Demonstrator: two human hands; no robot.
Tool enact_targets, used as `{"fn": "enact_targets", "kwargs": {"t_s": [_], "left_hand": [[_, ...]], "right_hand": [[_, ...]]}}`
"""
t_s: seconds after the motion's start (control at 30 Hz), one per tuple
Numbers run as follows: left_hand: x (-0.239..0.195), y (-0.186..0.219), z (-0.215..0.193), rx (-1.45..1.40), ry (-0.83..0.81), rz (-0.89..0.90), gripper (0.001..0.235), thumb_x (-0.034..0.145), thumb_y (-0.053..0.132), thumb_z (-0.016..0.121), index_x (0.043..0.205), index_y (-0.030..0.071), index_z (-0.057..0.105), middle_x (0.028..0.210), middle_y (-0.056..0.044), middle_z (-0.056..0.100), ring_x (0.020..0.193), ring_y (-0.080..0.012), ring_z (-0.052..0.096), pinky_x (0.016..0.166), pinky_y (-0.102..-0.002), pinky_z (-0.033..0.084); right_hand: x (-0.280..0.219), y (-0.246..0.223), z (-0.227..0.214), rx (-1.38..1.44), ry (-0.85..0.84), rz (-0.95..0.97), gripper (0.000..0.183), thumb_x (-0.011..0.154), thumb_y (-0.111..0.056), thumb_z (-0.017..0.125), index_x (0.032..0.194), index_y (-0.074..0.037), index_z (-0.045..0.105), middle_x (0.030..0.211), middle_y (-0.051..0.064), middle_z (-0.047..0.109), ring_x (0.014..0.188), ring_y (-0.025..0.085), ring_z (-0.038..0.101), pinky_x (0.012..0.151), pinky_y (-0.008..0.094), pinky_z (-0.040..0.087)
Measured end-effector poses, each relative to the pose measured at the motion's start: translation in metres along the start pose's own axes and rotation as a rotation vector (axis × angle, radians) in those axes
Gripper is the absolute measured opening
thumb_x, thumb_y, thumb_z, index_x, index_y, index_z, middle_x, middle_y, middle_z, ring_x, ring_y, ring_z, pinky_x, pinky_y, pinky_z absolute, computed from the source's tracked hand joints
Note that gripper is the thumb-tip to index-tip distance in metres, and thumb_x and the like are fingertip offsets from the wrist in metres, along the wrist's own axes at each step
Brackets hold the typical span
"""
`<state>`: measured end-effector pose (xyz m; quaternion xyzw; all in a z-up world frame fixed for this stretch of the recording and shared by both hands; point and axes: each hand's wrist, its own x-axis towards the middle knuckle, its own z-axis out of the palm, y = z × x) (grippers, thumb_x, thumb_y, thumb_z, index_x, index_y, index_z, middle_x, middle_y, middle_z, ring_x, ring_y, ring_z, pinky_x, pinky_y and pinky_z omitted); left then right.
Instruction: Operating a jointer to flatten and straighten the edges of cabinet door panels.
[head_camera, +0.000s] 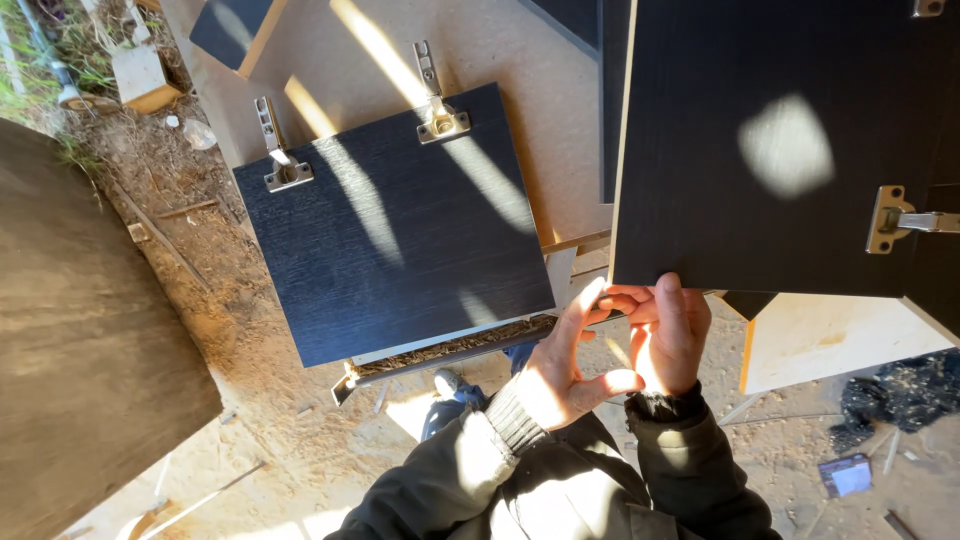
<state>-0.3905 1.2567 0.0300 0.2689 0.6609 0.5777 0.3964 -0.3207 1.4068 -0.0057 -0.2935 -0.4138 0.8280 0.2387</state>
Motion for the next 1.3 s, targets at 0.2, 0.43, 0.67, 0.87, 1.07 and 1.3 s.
{"fn": "enact_targets", "kwargs": {"t_s": [0.2, 0.43, 0.67, 0.87, 1.07, 1.3], "left_hand": [[0.004, 0.004, -0.002, -0.091, 0.001, 0.034, 0.114, 0.087, 0.054, 0.076, 0.170, 0.007, 0.013, 0.165, -0.024, 0.041, 0.150, -0.0332, 0.048, 0.117, -0.046, 0.048], [-0.028, -0.057, -0.001, -0.077, 0.141, -0.070, 0.069, 0.094, 0.043, 0.074, 0.146, 0.002, 0.053, 0.149, -0.023, 0.058, 0.131, -0.0322, 0.064, 0.104, -0.043, 0.057], [-0.067, -0.146, -0.041, -0.947, 0.448, -0.244, 0.044, 0.103, 0.041, 0.065, 0.116, 0.000, 0.068, 0.120, -0.018, 0.073, 0.115, -0.0339, 0.072, 0.088, -0.048, 0.061], [-0.065, -0.079, -0.112, -1.231, 0.762, -0.045, 0.042, 0.095, 0.034, 0.065, 0.124, 0.003, 0.067, 0.123, -0.014, 0.073, 0.115, -0.0276, 0.069, 0.097, -0.045, 0.058], [-0.101, -0.147, -0.121, -1.355, 0.856, 0.011, 0.039, 0.100, 0.014, 0.073, 0.136, 0.003, 0.061, 0.131, -0.012, 0.067, 0.119, -0.0273, 0.063, 0.095, -0.038, 0.049], [-0.229, -0.099, -0.116, -1.410, 1.058, 0.364, 0.046, 0.085, 0.011, 0.070, 0.130, 0.009, 0.061, 0.124, -0.007, 0.071, 0.114, -0.0252, 0.070, 0.100, -0.044, 0.054]], "right_hand": [[-0.002, -0.004, 0.006, -0.060, 0.001, 0.005, 0.044, 0.114, -0.037, 0.053, 0.116, 0.006, 0.062, 0.102, 0.025, 0.073, 0.090, 0.033, 0.073, 0.083, 0.047, 0.061], [-0.002, 0.016, 0.003, -0.181, -0.099, -0.124, 0.044, 0.114, -0.037, 0.052, 0.123, 0.005, 0.058, 0.116, 0.024, 0.069, 0.102, 0.031, 0.073, 0.090, 0.046, 0.063], [0.013, 0.081, -0.006, -0.482, -0.313, 0.185, 0.031, 0.106, -0.021, 0.059, 0.125, 0.002, 0.066, 0.094, 0.011, 0.056, 0.081, 0.020, 0.060, 0.078, 0.053, 0.069], [0.028, 0.098, 0.013, 0.166, -0.466, 0.501, 0.010, 0.115, -0.009, 0.068, 0.119, -0.003, 0.060, 0.102, 0.000, 0.057, 0.097, 0.017, 0.064, 0.101, 0.065, 0.058], [-0.001, 0.099, 0.013, -0.009, -0.544, 0.399, 0.023, 0.090, 0.001, 0.065, 0.112, 0.003, 0.064, 0.106, 0.013, 0.066, 0.096, 0.024, 0.065, 0.085, 0.045, 0.055], [-0.078, 0.128, 0.028, -0.524, -0.892, 0.492, 0.033, 0.079, 0.001, 0.068, 0.112, 0.005, 0.069, 0.103, 0.017, 0.074, 0.097, 0.029, 0.069, 0.086, 0.041, 0.053]]}}
